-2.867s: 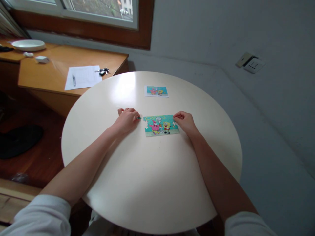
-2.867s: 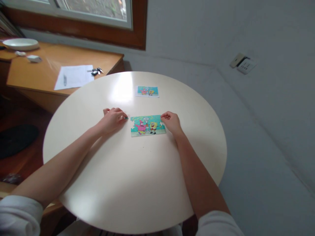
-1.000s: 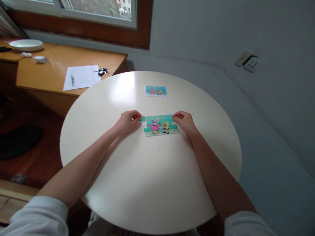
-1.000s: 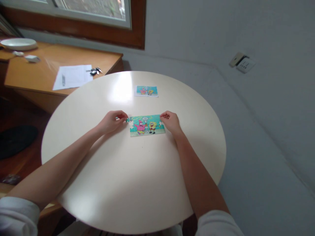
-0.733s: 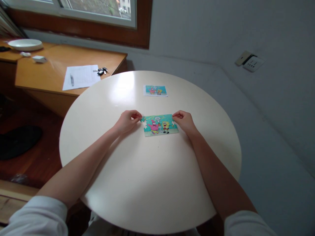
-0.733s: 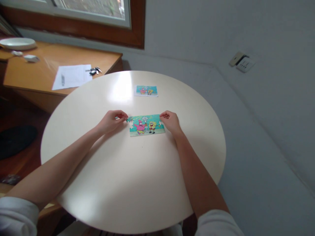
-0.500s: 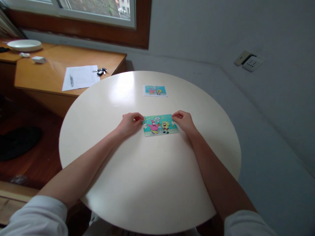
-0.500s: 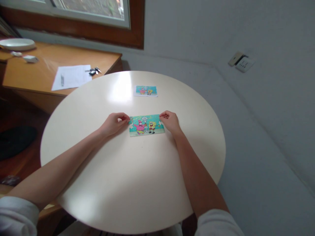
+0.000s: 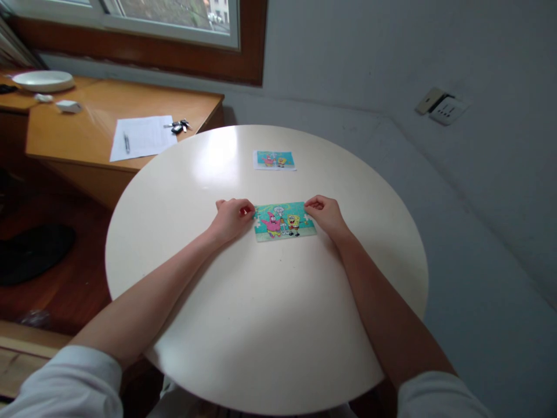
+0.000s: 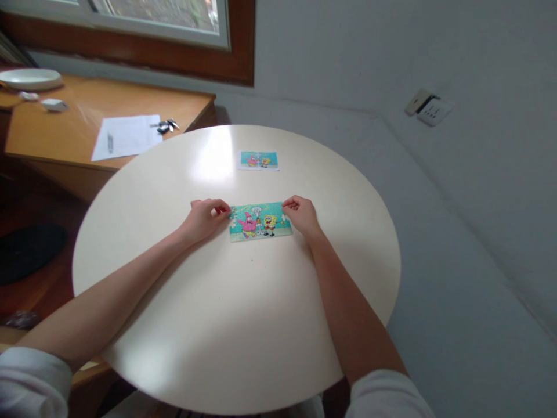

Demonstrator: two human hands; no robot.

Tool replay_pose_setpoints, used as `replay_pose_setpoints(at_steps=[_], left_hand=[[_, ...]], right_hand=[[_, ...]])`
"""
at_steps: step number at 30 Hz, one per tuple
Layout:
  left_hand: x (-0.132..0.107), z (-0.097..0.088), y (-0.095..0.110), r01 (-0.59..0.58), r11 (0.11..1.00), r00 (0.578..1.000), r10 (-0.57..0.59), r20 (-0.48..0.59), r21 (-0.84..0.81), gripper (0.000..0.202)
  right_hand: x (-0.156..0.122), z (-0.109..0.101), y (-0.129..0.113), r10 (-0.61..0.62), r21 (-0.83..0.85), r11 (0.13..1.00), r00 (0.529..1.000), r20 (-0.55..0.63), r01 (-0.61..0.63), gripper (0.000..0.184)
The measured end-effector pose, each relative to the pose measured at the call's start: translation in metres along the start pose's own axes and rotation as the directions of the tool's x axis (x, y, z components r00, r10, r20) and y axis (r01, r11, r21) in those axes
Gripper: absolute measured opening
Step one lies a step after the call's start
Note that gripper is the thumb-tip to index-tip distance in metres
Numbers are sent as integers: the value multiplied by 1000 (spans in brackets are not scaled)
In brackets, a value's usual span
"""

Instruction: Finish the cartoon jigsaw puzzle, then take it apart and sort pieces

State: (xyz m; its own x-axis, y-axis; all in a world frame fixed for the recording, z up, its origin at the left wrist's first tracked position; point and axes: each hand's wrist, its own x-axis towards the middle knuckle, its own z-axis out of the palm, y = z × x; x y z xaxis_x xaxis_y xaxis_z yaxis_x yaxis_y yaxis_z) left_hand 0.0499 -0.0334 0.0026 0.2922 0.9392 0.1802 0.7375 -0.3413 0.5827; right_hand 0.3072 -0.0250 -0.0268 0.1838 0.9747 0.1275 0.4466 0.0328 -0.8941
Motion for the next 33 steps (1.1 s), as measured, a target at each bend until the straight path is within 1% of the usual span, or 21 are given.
replay_pose_setpoints(at_steps=[17, 24, 29, 33], left_hand=[[1, 5, 2, -14, 999, 1000, 13, 5, 42, 13], [1, 8, 4, -5, 994, 1000, 6, -8, 112, 12], [2, 11, 0, -36, 991, 999, 38, -14, 129, 12], [2, 9, 0, -44, 992, 999, 44, 3, 122, 13]], right_hand=[[-2, 1, -4, 1, -5, 1000, 1000, -4, -1, 9], [-1, 1, -2, -14, -11, 1000, 1000, -5, 14, 10], [0, 1, 0, -8, -16, 1000, 1000, -5, 8, 9], [0, 0, 0, -15, -22, 1000, 1000, 0, 15, 10]])
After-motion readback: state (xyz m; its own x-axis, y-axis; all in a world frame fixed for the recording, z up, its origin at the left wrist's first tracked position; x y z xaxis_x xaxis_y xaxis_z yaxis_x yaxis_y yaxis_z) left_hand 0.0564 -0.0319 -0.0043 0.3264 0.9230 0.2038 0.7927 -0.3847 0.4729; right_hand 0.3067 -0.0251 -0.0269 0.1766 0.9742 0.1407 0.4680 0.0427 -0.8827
